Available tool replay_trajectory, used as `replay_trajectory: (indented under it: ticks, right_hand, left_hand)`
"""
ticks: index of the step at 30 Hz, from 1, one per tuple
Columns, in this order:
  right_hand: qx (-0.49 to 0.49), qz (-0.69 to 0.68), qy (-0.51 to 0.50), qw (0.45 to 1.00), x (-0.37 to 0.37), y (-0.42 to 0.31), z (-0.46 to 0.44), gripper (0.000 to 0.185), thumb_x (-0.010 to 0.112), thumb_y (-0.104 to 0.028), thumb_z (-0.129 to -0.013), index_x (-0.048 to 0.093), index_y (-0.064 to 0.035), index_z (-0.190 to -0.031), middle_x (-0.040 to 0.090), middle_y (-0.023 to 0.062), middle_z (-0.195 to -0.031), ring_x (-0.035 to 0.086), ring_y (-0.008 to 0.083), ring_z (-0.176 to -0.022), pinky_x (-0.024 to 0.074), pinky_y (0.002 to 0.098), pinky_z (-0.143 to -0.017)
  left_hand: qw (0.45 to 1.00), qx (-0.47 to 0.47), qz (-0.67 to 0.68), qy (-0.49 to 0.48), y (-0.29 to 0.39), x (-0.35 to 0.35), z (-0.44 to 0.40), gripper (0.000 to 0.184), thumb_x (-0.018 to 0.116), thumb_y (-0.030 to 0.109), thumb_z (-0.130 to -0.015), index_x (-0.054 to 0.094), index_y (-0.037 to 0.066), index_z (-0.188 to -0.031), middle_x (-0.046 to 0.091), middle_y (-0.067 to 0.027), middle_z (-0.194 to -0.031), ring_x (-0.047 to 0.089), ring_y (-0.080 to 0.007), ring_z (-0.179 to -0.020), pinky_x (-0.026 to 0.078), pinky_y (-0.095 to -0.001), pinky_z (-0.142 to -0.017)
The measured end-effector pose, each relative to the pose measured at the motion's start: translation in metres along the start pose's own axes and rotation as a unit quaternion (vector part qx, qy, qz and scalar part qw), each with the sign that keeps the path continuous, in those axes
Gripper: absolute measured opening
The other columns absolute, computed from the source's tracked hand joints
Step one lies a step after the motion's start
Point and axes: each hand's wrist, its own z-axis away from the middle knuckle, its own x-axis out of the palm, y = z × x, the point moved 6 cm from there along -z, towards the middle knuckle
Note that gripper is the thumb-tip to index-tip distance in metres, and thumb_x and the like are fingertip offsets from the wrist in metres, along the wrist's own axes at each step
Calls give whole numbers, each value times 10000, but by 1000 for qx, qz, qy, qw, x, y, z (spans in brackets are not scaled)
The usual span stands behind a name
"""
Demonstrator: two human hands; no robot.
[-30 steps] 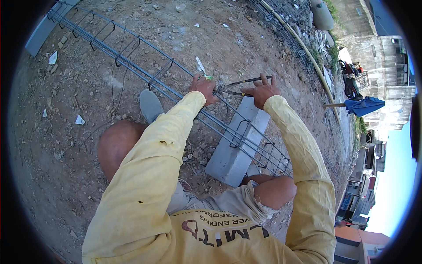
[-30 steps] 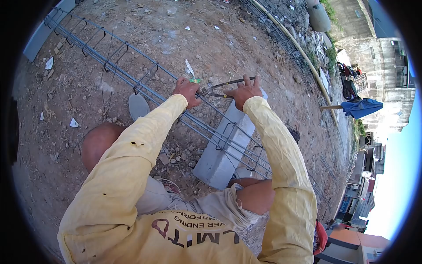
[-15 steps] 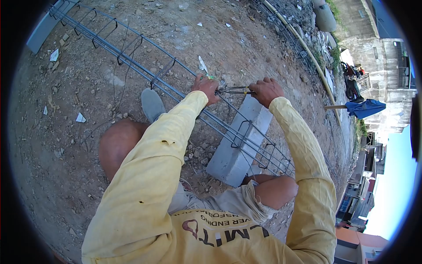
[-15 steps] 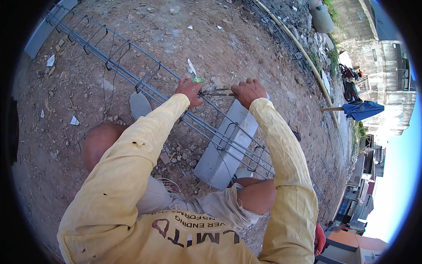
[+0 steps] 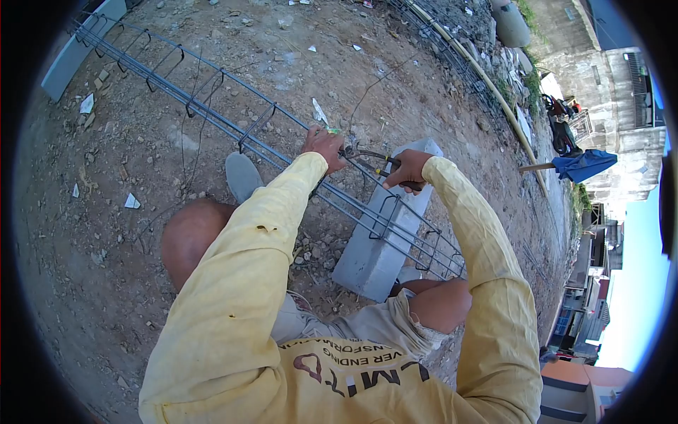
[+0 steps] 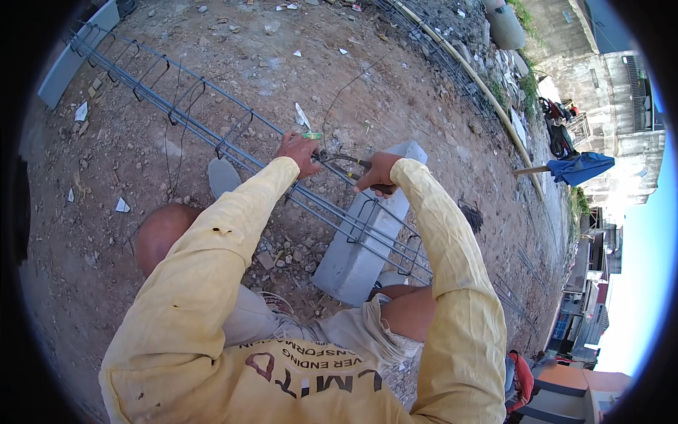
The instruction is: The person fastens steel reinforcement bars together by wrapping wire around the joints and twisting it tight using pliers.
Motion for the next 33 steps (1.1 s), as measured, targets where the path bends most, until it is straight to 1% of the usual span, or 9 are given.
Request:
replay_trajectory:
  ticks: [2,6,11,15,18,21,26,29,33]
  right_hand:
    - [10,-91,-58,994,11,8,-3,505,843,-238,-698,536,-24,-1038,534,19,-572,540,117,-454,456,295,-420]
    - [-57,99,101,988,3,4,3,506,797,-299,-723,537,-10,-1047,606,82,-681,619,232,-587,509,368,-542]
    - [-229,403,387,797,3,-17,26,469,679,-353,-814,539,-9,-1101,649,183,-915,637,378,-900,502,457,-796]
    - [-112,336,261,898,-5,-25,27,487,555,-484,-903,625,-9,-983,655,185,-887,652,339,-873,508,451,-782]
    - [-84,335,148,927,-25,-35,-1,608,489,-572,-917,664,3,-835,677,186,-832,664,330,-811,519,429,-756]
    - [42,246,83,965,-36,-54,15,643,471,-586,-925,689,9,-817,692,188,-810,669,340,-808,522,425,-763]
    - [-75,451,237,857,-31,-88,25,537,480,-450,-947,659,26,-775,670,108,-705,656,235,-598,535,423,-655]
    - [34,315,97,944,-27,-88,29,492,558,-447,-918,664,9,-768,670,98,-697,642,210,-583,529,386,-594]
    - [63,191,-26,979,-30,-51,11,371,731,-374,-816,663,-15,-754,652,61,-654,603,156,-527,500,330,-514]
  left_hand:
    - [1000,3,14,17,-1,2,-1,472,659,399,-750,625,138,-1141,642,-79,-1169,493,-230,-1221,139,-452,-1144]
    - [999,14,-32,-2,0,6,-1,488,618,417,-765,649,171,-1185,642,-67,-1180,480,-220,-1234,134,-457,-1144]
    - [999,11,-34,-15,0,4,-3,490,597,417,-767,661,169,-1184,644,-48,-1185,481,-213,-1224,153,-457,-1130]
    - [999,18,-48,-19,1,5,-4,475,604,417,-759,669,150,-1147,645,-43,-1185,492,-212,-1204,168,-459,-1118]
    - [999,24,-42,-4,2,4,-3,460,608,418,-757,673,142,-1120,648,-43,-1176,497,-209,-1196,172,-458,-1115]
    - [999,17,-47,-5,1,7,-5,457,608,417,-758,673,146,-1120,649,-40,-1176,500,-206,-1192,171,-455,-1115]
    - [999,19,-50,-2,1,7,-6,455,609,418,-757,679,140,-1110,648,-33,-1186,501,-200,-1194,167,-450,-1119]
    - [998,21,-53,3,0,8,-4,450,611,430,-774,680,142,-1112,646,-34,-1180,492,-201,-1215,170,-459,-1117]
    - [998,24,-50,13,0,9,-5,444,610,433,-785,679,159,-1128,642,-34,-1191,484,-199,-1232,170,-458,-1116]
